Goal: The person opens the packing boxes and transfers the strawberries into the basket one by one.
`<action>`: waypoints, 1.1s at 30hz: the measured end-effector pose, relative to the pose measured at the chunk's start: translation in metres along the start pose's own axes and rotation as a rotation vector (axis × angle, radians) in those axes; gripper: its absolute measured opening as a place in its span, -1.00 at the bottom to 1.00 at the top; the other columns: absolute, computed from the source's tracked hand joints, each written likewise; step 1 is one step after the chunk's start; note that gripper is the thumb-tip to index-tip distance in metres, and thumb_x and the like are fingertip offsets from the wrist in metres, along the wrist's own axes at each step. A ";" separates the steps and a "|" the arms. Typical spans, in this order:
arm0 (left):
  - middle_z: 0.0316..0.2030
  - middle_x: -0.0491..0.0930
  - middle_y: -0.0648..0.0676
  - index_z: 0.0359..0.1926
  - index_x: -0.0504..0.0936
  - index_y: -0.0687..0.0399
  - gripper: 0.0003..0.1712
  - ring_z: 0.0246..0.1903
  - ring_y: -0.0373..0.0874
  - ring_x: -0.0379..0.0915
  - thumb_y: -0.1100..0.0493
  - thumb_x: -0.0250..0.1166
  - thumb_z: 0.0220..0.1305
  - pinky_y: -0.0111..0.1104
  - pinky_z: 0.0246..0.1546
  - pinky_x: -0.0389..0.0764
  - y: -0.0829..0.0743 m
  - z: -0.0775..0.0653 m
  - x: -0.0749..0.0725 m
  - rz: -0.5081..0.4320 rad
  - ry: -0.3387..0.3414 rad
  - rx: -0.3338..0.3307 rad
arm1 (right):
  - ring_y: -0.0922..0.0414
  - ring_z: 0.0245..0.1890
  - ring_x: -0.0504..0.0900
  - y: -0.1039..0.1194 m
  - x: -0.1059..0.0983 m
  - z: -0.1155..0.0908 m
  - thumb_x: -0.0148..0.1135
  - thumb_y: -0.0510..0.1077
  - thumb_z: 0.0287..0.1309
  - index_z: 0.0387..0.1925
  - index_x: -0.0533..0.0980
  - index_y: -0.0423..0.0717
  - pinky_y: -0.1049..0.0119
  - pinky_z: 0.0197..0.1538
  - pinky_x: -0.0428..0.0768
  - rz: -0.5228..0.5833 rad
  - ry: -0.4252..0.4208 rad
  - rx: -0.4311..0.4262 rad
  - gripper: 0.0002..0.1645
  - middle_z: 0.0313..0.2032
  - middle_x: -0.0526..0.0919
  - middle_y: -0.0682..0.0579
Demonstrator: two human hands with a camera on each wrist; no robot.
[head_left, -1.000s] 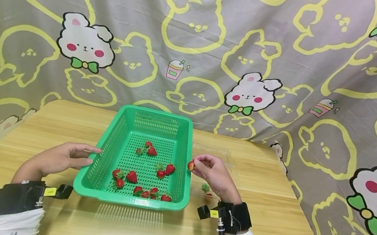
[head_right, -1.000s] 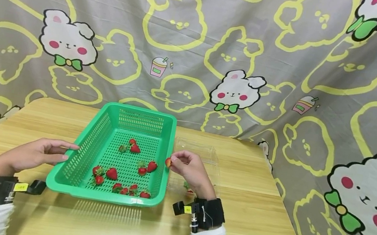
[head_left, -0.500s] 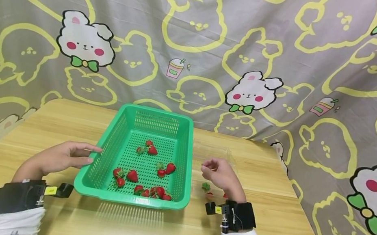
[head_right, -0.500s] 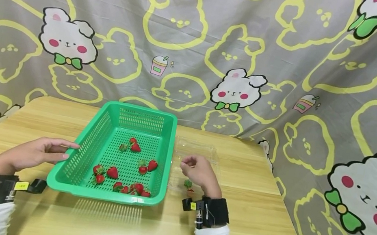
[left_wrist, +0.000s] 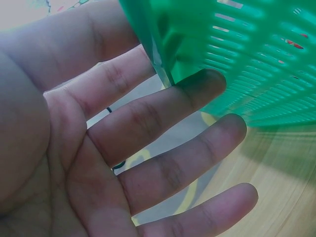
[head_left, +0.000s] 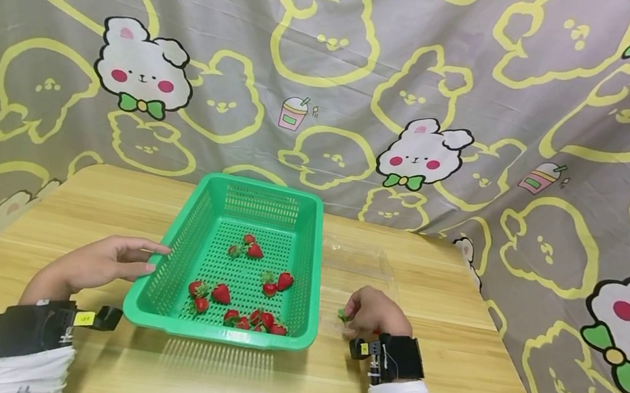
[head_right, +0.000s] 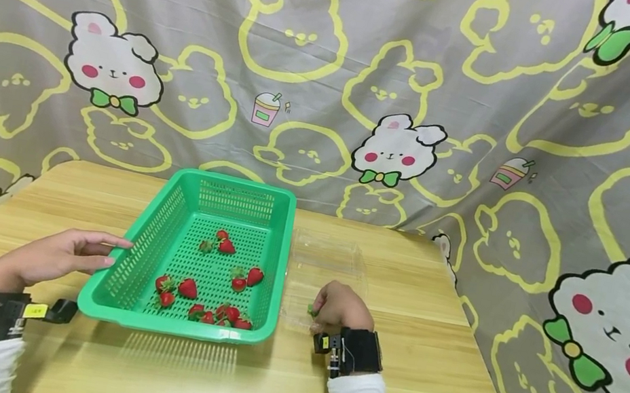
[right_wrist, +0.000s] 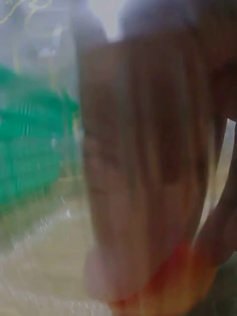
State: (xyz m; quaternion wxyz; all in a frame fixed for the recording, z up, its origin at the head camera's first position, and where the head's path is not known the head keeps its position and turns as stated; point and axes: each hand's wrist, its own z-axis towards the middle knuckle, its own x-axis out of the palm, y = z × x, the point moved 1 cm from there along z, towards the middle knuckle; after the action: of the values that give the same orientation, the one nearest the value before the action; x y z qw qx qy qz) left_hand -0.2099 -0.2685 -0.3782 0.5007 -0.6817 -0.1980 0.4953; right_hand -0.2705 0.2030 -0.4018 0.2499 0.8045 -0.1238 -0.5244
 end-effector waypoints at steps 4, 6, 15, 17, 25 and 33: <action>0.22 0.34 0.48 0.32 0.30 0.43 -0.48 0.19 0.45 0.25 0.22 0.09 0.46 -0.34 -0.11 0.55 0.000 0.000 0.000 0.008 -0.005 0.001 | 0.12 -0.54 0.46 -0.005 0.003 0.004 0.40 -0.48 -0.20 -0.51 0.60 -0.13 0.32 -0.49 0.43 -0.012 -0.010 -0.038 -0.76 -0.55 0.57 0.06; 0.23 0.34 0.47 0.32 0.31 0.42 -0.48 0.20 0.46 0.23 0.21 0.09 0.46 -0.35 -0.10 0.55 0.000 0.000 0.001 0.011 -0.008 -0.001 | 0.12 -0.53 0.47 -0.008 0.003 0.006 0.39 -0.45 -0.15 -0.49 0.60 -0.14 0.32 -0.48 0.42 0.032 -0.032 -0.059 -0.80 -0.54 0.58 0.06; 0.23 0.33 0.48 0.32 0.30 0.43 -0.48 0.19 0.46 0.23 0.21 0.09 0.46 -0.35 -0.11 0.55 0.000 0.000 0.001 0.003 0.001 0.004 | 0.05 -0.34 0.65 -0.015 -0.002 0.012 0.19 -0.27 0.26 -0.30 0.61 -0.32 0.22 -0.23 0.62 0.405 -0.142 -0.121 -0.85 -0.36 0.65 -0.05; 0.23 0.33 0.49 0.32 0.30 0.44 -0.48 0.19 0.47 0.23 0.22 0.08 0.47 -0.35 -0.11 0.56 0.000 0.000 0.001 0.003 0.004 0.010 | 0.04 -0.29 0.66 -0.015 -0.003 0.013 0.17 -0.26 0.30 -0.25 0.59 -0.36 0.20 -0.17 0.63 0.472 -0.148 -0.128 -0.81 -0.30 0.64 -0.09; 0.21 0.35 0.49 0.32 0.29 0.46 -0.48 0.18 0.45 0.26 0.22 0.08 0.47 -0.34 -0.12 0.57 0.002 0.000 0.000 -0.009 0.006 0.010 | 0.12 -0.28 0.63 -0.011 -0.006 0.014 0.09 -0.29 0.36 -0.12 0.51 -0.48 0.30 -0.16 0.63 0.650 -0.133 -0.133 -0.76 -0.20 0.57 -0.18; 0.21 0.35 0.49 0.31 0.29 0.46 -0.48 0.17 0.43 0.28 0.22 0.08 0.47 -0.33 -0.12 0.57 0.001 0.001 0.000 0.001 0.008 0.017 | 0.14 -0.28 0.61 -0.003 -0.009 0.010 0.05 -0.35 0.37 -0.15 0.47 -0.48 0.31 -0.12 0.63 0.819 -0.087 -0.162 -0.81 -0.22 0.52 -0.12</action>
State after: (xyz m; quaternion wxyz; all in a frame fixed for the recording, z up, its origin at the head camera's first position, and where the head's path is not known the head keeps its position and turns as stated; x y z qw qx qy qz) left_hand -0.2104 -0.2683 -0.3788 0.5069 -0.6796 -0.1914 0.4946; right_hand -0.2832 0.2074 -0.3996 0.4950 0.6436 -0.4022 -0.4231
